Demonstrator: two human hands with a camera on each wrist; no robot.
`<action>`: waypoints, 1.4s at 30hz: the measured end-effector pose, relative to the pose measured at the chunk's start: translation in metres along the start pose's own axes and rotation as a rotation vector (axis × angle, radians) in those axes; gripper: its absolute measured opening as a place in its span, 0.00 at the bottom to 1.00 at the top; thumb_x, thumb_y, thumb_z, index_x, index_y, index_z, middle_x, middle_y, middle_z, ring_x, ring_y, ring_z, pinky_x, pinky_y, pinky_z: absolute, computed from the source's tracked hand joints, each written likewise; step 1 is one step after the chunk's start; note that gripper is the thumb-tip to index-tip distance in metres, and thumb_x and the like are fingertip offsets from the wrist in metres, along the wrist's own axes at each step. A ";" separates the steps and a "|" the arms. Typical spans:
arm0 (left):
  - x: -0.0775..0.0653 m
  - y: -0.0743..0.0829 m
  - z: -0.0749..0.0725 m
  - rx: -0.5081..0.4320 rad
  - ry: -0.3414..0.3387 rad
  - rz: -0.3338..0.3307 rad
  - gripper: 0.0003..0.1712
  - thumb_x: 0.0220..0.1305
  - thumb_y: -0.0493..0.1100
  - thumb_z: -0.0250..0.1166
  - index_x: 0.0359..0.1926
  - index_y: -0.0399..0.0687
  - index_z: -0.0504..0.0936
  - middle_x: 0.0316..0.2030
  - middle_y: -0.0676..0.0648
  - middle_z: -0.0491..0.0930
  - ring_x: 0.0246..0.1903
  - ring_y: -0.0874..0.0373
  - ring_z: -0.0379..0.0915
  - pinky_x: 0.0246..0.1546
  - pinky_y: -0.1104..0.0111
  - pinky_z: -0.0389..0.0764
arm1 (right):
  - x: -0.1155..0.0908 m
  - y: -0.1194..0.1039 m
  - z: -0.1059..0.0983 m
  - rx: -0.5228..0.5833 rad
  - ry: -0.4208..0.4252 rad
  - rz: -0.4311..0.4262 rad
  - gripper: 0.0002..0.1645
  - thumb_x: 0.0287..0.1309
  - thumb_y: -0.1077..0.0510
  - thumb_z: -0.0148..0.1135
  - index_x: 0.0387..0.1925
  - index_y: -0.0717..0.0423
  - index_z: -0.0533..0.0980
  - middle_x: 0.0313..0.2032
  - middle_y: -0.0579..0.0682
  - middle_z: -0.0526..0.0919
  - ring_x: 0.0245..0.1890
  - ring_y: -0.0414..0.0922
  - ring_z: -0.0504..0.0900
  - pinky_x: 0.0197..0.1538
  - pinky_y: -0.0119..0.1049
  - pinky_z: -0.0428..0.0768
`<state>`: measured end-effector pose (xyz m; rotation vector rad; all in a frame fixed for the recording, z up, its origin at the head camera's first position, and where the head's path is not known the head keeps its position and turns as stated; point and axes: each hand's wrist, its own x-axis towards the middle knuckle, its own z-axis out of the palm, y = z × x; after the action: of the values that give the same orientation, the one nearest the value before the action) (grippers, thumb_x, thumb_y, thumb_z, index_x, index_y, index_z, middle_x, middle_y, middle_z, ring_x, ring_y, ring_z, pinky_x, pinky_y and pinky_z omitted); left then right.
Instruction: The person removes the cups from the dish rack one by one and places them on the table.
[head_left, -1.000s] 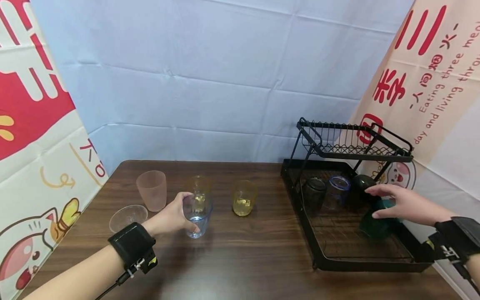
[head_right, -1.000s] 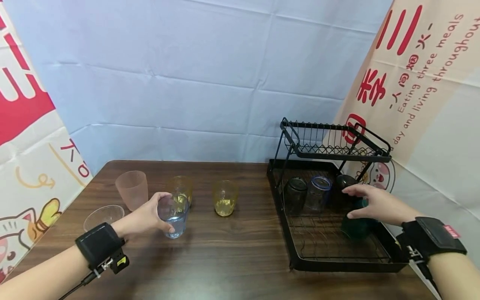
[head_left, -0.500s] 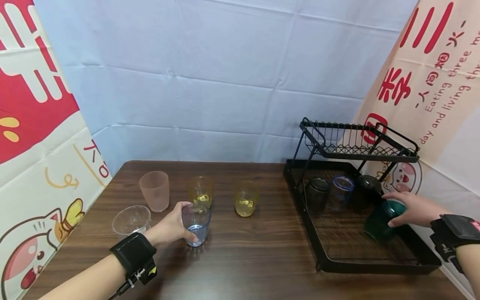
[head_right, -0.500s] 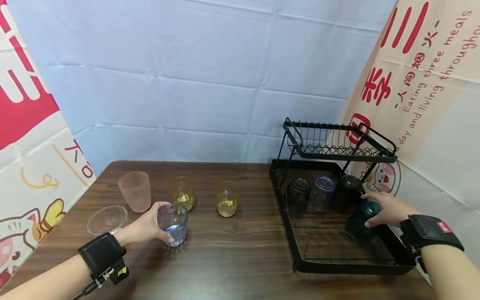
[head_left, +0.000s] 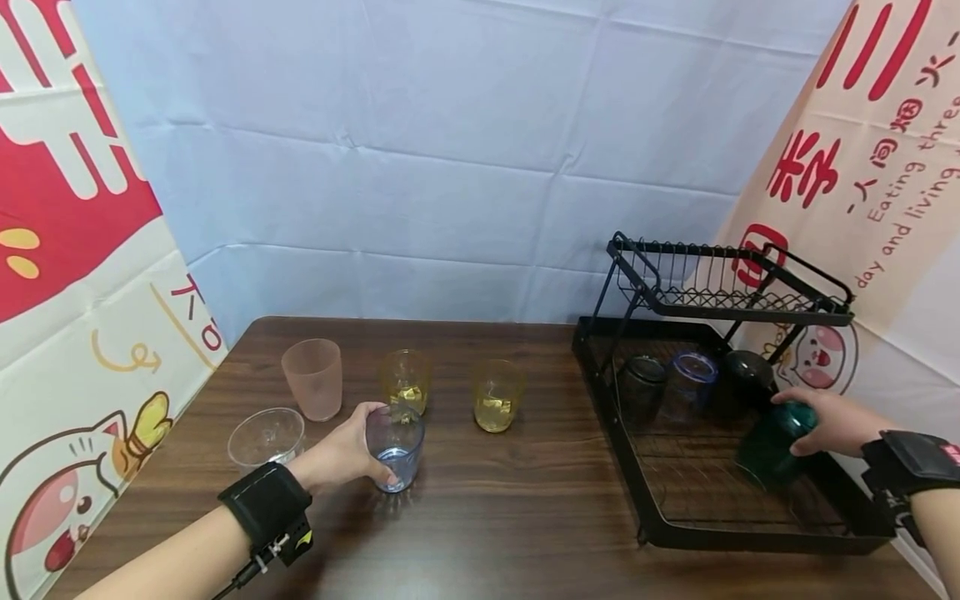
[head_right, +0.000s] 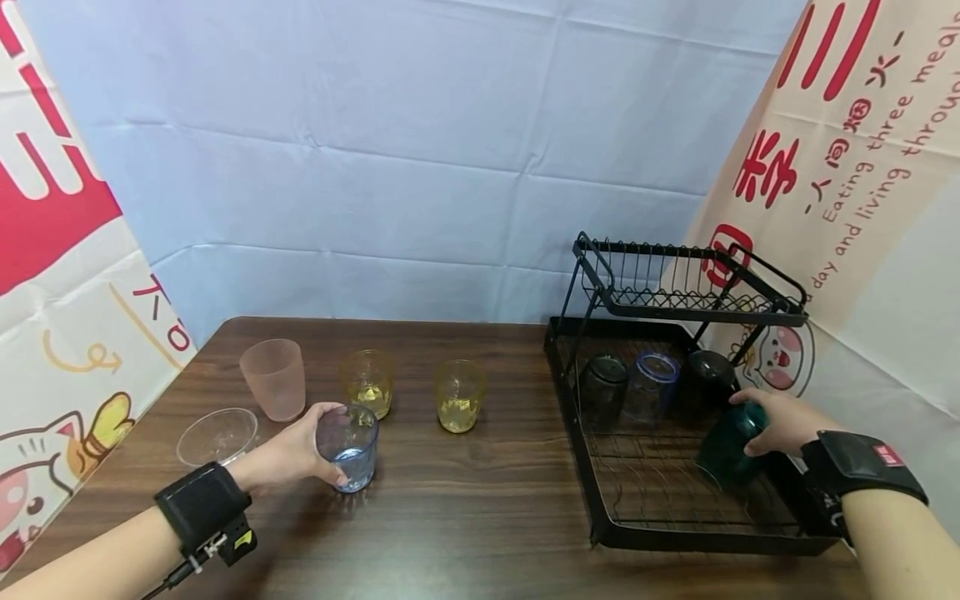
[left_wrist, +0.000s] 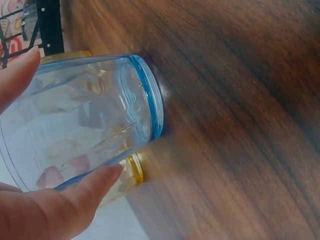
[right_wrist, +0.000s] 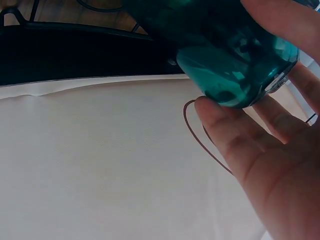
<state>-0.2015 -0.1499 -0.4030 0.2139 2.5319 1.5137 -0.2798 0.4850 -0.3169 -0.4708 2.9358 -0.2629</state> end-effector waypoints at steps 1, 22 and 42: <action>0.000 0.001 0.000 0.004 -0.003 0.002 0.62 0.38 0.27 0.82 0.72 0.27 0.54 0.67 0.27 0.64 0.62 0.38 0.66 0.57 0.53 0.74 | -0.001 0.000 -0.001 -0.001 -0.004 0.008 0.37 0.42 0.70 0.78 0.53 0.79 0.69 0.46 0.83 0.71 0.41 0.70 0.77 0.41 0.65 0.82; -0.005 0.040 -0.023 0.034 -0.018 0.178 0.67 0.51 0.40 0.82 0.80 0.35 0.46 0.76 0.28 0.52 0.73 0.27 0.50 0.65 0.43 0.70 | -0.025 0.004 0.003 -0.016 -0.002 0.064 0.37 0.43 0.66 0.80 0.54 0.78 0.71 0.47 0.84 0.71 0.43 0.72 0.77 0.41 0.64 0.82; 0.033 0.120 0.050 -0.685 -0.281 0.306 0.61 0.63 0.48 0.75 0.82 0.42 0.42 0.81 0.41 0.46 0.78 0.47 0.45 0.75 0.54 0.56 | -0.026 -0.219 -0.034 0.418 0.399 -0.445 0.42 0.54 0.65 0.78 0.67 0.54 0.68 0.63 0.57 0.72 0.55 0.47 0.80 0.49 0.30 0.84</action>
<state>-0.2189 -0.0433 -0.3234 0.6682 1.7001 2.1771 -0.1969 0.2943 -0.2371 -1.1022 2.9636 -1.1128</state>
